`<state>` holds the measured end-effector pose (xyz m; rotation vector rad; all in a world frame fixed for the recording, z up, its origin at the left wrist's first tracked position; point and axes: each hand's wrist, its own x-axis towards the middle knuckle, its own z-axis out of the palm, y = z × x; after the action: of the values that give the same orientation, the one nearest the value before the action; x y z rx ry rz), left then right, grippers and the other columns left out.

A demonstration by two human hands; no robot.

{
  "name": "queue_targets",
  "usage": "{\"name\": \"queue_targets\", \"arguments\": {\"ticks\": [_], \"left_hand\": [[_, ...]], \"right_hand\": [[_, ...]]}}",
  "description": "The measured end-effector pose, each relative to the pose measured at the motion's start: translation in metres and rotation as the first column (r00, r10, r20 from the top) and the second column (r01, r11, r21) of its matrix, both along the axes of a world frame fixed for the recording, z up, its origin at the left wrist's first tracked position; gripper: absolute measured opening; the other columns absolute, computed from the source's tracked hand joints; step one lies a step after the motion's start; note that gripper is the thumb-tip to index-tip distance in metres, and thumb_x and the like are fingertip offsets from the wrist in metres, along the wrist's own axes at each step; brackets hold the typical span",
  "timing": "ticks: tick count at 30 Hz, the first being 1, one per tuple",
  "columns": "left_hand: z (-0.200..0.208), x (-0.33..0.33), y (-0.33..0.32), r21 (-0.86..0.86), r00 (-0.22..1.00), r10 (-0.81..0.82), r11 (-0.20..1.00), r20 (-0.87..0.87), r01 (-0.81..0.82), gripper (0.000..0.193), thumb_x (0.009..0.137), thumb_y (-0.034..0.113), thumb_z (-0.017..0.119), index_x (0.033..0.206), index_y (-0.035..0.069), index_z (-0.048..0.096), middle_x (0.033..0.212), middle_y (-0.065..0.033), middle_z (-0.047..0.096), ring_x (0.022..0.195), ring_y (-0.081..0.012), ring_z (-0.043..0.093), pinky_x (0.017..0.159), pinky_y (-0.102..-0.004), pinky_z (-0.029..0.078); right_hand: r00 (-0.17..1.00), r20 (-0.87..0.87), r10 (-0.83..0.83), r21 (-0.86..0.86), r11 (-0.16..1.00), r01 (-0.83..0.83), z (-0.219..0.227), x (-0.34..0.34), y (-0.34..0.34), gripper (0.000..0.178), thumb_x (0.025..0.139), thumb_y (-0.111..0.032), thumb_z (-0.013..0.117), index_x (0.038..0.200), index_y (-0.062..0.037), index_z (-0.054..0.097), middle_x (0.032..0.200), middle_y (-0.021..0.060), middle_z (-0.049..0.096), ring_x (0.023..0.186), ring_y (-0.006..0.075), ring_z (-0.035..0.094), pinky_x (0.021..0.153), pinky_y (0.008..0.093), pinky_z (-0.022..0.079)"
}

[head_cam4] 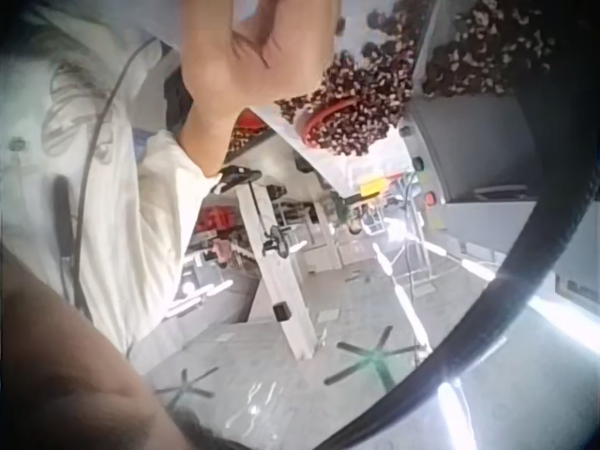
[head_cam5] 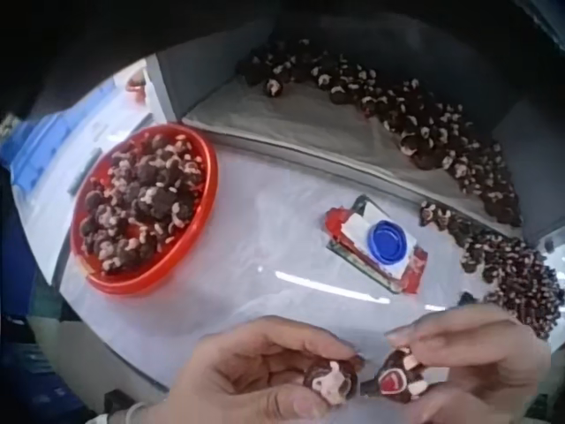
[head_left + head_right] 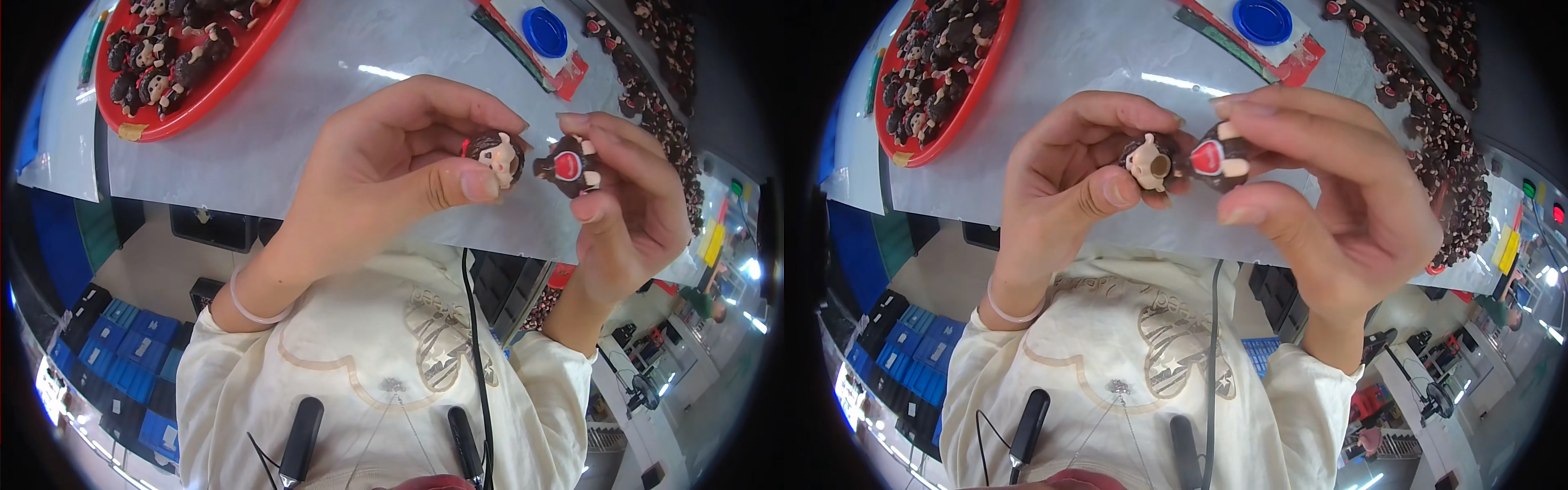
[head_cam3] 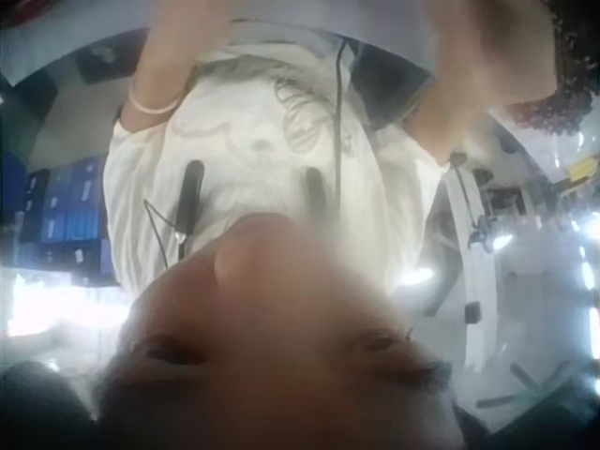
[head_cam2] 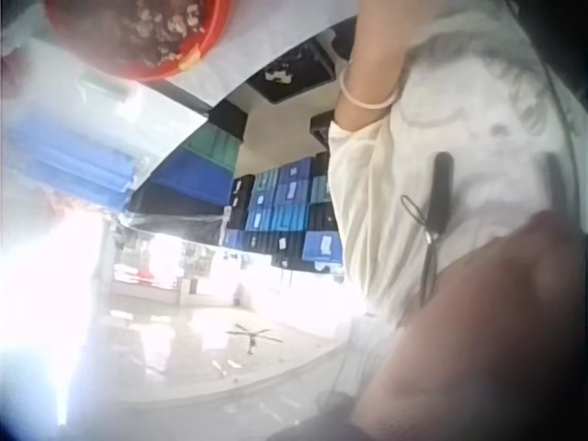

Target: The person assembles small figurines by picking up figurine heads and bodies, dipping the joint of each body into glue in a cap, and attaching the heads to the bodies by hand.

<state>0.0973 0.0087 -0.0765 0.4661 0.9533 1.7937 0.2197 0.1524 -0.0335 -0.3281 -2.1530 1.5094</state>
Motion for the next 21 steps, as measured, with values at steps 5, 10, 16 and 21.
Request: {"name": "queue_targets", "arguments": {"ticks": [5, 10, 16, 21], "left_hand": [[0.001, 0.001, 0.0, -0.013, 1.0, 0.002, 1.0, 0.01, -0.002, 0.048, 0.075, 0.024, 0.07, 0.108, -0.005, 0.051, 0.1, -0.013, 0.059, 0.083, -0.0184, 0.061, 0.068, -0.0256, 0.052], [-0.002, 0.002, 0.0, 0.021, 0.999, 0.017, 1.0, 0.051, -0.018, 0.048, 0.071, 0.018, 0.072, 0.107, -0.007, 0.052, 0.099, -0.0121, 0.059, 0.084, -0.0168, 0.06, 0.068, -0.025, 0.053], [-0.002, 0.003, -0.003, 0.034, 0.997, 0.052, 0.998, 0.049, -0.054, 0.045, 0.068, 0.009, 0.074, 0.105, -0.008, 0.054, 0.091, -0.0095, 0.057, 0.081, -0.0155, 0.059, 0.067, -0.023, 0.052], [-0.001, 0.009, -0.003, -0.003, 0.989, 0.144, 0.99, -0.023, -0.144, 0.042, 0.066, 0.002, 0.074, 0.102, -0.009, 0.057, 0.088, -0.01, 0.055, 0.08, -0.0151, 0.057, 0.067, -0.0229, 0.049]], "right_hand": [[0.995, -0.032, 0.098, 0.298, 0.951, -0.084, 0.001, 0.0, 0.0, 0.036, 0.071, -0.01, 0.071, 0.099, 0.0082, 0.056, 0.098, 0.0257, 0.058, 0.088, 0.0304, 0.06, 0.077, 0.0325, 0.049], [0.988, -0.142, 0.056, 0.673, 0.737, 0.055, 0.005, -0.01, -0.014, 0.028, 0.061, -0.006, 0.073, 0.084, 0.0076, 0.062, 0.085, 0.0245, 0.063, 0.069, 0.0226, 0.064, 0.057, 0.0242, 0.052], [0.988, -0.145, 0.052, 0.635, 0.77, 0.053, 0.001, -0.013, -0.016, 0.019, 0.063, 0.0, 0.072, 0.078, 0.0079, 0.062, 0.085, 0.0252, 0.063, 0.063, 0.0219, 0.063, 0.053, 0.0231, 0.051], [0.992, -0.104, 0.072, 0.586, 0.811, 0.002, 0.001, -0.011, -0.015, 0.017, 0.063, 0.007, 0.071, 0.077, 0.0078, 0.061, 0.078, 0.0221, 0.062, 0.062, 0.0219, 0.064, 0.054, 0.0249, 0.053]]}}
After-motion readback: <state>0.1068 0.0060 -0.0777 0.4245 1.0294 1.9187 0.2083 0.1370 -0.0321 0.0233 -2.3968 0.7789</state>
